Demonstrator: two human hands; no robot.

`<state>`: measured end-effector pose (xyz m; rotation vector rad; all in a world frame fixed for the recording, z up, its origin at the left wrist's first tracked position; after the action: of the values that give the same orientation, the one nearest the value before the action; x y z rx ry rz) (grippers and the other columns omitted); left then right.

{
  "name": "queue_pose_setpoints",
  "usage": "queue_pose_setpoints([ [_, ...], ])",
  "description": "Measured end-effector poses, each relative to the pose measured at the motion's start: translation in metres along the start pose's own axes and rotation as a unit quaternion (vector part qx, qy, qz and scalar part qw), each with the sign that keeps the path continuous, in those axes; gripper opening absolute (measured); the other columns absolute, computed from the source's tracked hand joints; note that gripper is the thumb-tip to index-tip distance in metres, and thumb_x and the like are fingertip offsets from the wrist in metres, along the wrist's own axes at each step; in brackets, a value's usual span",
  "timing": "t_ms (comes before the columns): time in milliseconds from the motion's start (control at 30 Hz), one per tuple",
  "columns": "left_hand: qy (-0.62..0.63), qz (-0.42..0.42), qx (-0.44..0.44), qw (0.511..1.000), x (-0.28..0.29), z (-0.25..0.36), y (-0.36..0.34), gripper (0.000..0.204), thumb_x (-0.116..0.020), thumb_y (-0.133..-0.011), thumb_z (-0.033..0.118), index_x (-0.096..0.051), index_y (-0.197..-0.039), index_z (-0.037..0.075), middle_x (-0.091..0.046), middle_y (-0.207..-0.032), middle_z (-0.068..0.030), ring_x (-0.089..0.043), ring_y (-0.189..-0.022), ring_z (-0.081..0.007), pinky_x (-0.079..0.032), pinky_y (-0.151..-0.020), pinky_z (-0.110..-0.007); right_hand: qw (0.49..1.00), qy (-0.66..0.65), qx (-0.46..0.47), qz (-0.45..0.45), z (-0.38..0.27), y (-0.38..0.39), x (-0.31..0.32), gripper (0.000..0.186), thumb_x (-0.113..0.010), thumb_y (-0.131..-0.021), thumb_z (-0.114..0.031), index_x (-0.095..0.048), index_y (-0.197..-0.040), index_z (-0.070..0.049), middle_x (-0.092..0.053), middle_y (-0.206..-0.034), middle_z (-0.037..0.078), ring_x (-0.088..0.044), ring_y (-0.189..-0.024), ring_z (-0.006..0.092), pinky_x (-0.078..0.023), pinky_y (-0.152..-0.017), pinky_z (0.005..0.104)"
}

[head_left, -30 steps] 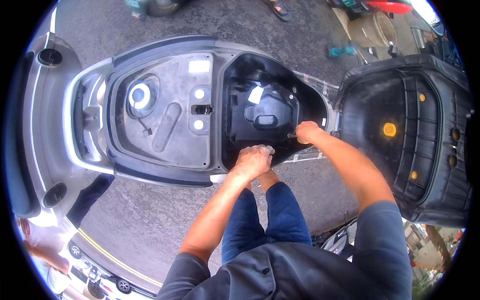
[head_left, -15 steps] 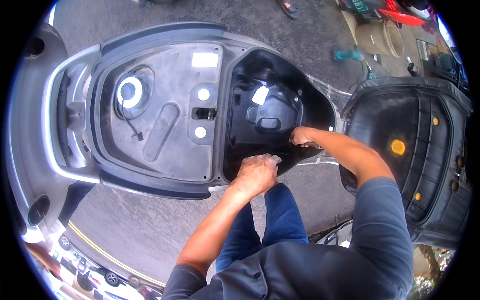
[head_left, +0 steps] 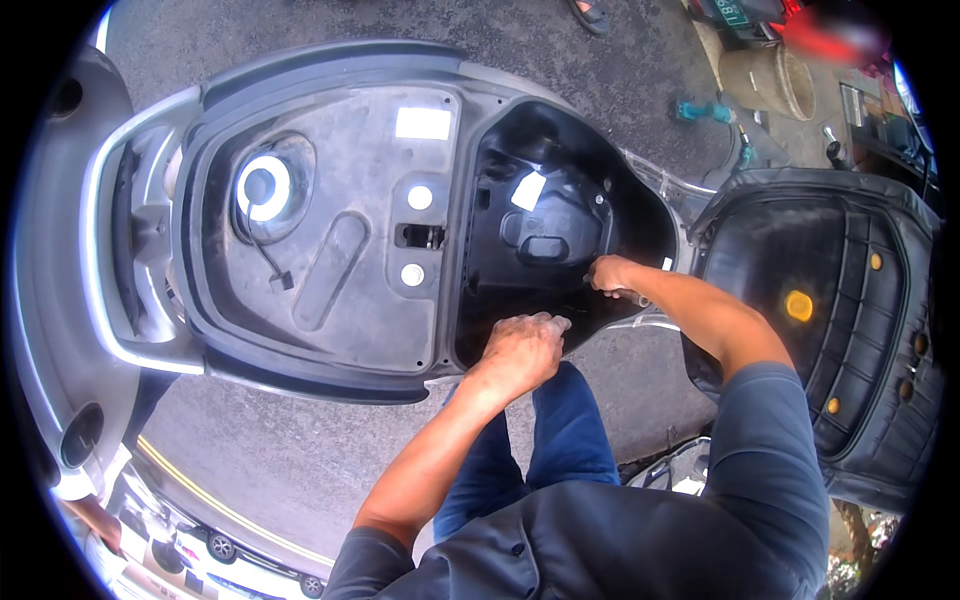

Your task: The person removes the seat of a silver scooter to access the under-seat compartment. They use a power drill to remove and install screws on the internal components. The person then reattaches the seat and secures it.

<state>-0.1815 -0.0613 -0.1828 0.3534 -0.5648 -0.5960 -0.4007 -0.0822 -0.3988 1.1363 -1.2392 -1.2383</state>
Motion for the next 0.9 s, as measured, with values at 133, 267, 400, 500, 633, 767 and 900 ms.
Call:
queue_pose_setpoints([
  [133, 0.004, 0.004, -0.004, 1.000, 0.000, 0.000, 0.000, 0.027, -0.062, -0.088, 0.021, -0.068, -0.110, 0.007, -0.070, -0.098, -0.0125, -0.069, -0.089, -0.0326, -0.055, -0.079, -0.044, 0.999, 0.002, -0.026, -0.019, 0.005, -0.006, -0.006, 0.020, -0.060, -0.089, -0.014, -0.069, -0.082, 0.003, -0.070, -0.077, 0.011, -0.068, -0.061, 0.0208, -0.055, -0.057, 0.0378],
  [267, -0.005, 0.003, 0.001, 1.000, 0.001, 0.000, 0.000, 0.030, -0.066, -0.088, 0.026, -0.068, -0.110, 0.007, -0.070, -0.098, -0.0124, -0.069, -0.088, -0.0330, -0.056, -0.079, -0.043, 0.995, 0.102, -0.010, 0.015, -0.012, 0.015, 0.009, 0.020, -0.063, -0.088, -0.018, -0.072, -0.091, -0.001, -0.073, -0.083, 0.009, -0.071, -0.071, 0.0234, -0.057, -0.067, 0.0383],
  [400, -0.005, 0.000, 0.001, 1.000, -0.001, -0.001, 0.000, 0.032, -0.067, -0.087, 0.029, -0.068, -0.109, 0.006, -0.070, -0.098, -0.0121, -0.069, -0.088, -0.0332, -0.056, -0.079, -0.044, 0.985, 0.164, -0.028, 0.048, -0.019, 0.026, 0.013, 0.030, -0.068, -0.087, -0.030, -0.073, -0.101, -0.004, -0.074, -0.093, 0.010, -0.071, -0.091, 0.0274, -0.056, -0.082, 0.0388],
  [500, -0.004, 0.005, -0.005, 1.000, -0.001, 0.000, 0.000, 0.031, -0.066, -0.088, 0.029, -0.068, -0.109, 0.006, -0.070, -0.098, -0.0122, -0.069, -0.088, -0.0330, -0.056, -0.079, -0.044, 0.973, 0.209, -0.011, 0.100, -0.022, 0.029, 0.020, 0.036, -0.067, -0.088, -0.036, -0.072, -0.106, -0.006, -0.073, -0.105, 0.011, -0.068, -0.104, 0.0288, -0.055, -0.088, 0.0394],
  [633, 0.000, -0.001, -0.004, 1.000, -0.002, -0.001, -0.001, 0.030, -0.065, -0.088, 0.028, -0.068, -0.109, 0.006, -0.070, -0.098, -0.0124, -0.069, -0.088, -0.0330, -0.055, -0.080, -0.044, 0.960, 0.273, 0.020, 0.053, -0.033, 0.046, 0.020, 0.037, -0.060, -0.092, -0.038, -0.072, -0.111, -0.008, -0.069, -0.118, 0.013, -0.065, -0.112, 0.0297, -0.054, -0.092, 0.0406],
  [767, 0.003, -0.009, -0.007, 1.000, -0.001, 0.001, -0.001, 0.028, -0.064, -0.088, 0.025, -0.068, -0.109, 0.006, -0.070, -0.099, -0.0127, -0.069, -0.089, -0.0332, -0.055, -0.080, -0.044, 0.970, 0.227, 0.001, 0.091, -0.024, 0.044, 0.019, 0.038, -0.060, -0.093, -0.038, -0.071, -0.112, -0.007, -0.068, -0.118, 0.014, -0.064, -0.113, 0.0300, -0.053, -0.092, 0.0408],
  [900, -0.005, -0.011, -0.009, 1.000, -0.001, 0.002, -0.001, 0.026, -0.061, -0.088, 0.021, -0.068, -0.109, 0.007, -0.070, -0.099, -0.0124, -0.069, -0.089, -0.0331, -0.055, -0.080, -0.044, 0.971, 0.215, -0.017, 0.100, -0.028, 0.048, 0.021, 0.037, -0.060, -0.093, -0.037, -0.071, -0.112, -0.007, -0.069, -0.117, 0.014, -0.064, -0.113, 0.0298, -0.053, -0.092, 0.0405],
])
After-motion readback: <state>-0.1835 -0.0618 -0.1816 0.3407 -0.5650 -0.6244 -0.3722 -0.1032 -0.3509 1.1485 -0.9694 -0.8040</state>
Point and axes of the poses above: each hand's wrist, its own y-axis away from the middle knuckle, its own x-axis out of the back of the hand, z = x × y, the point moved 9 cm from there along -y, towards the middle knuckle
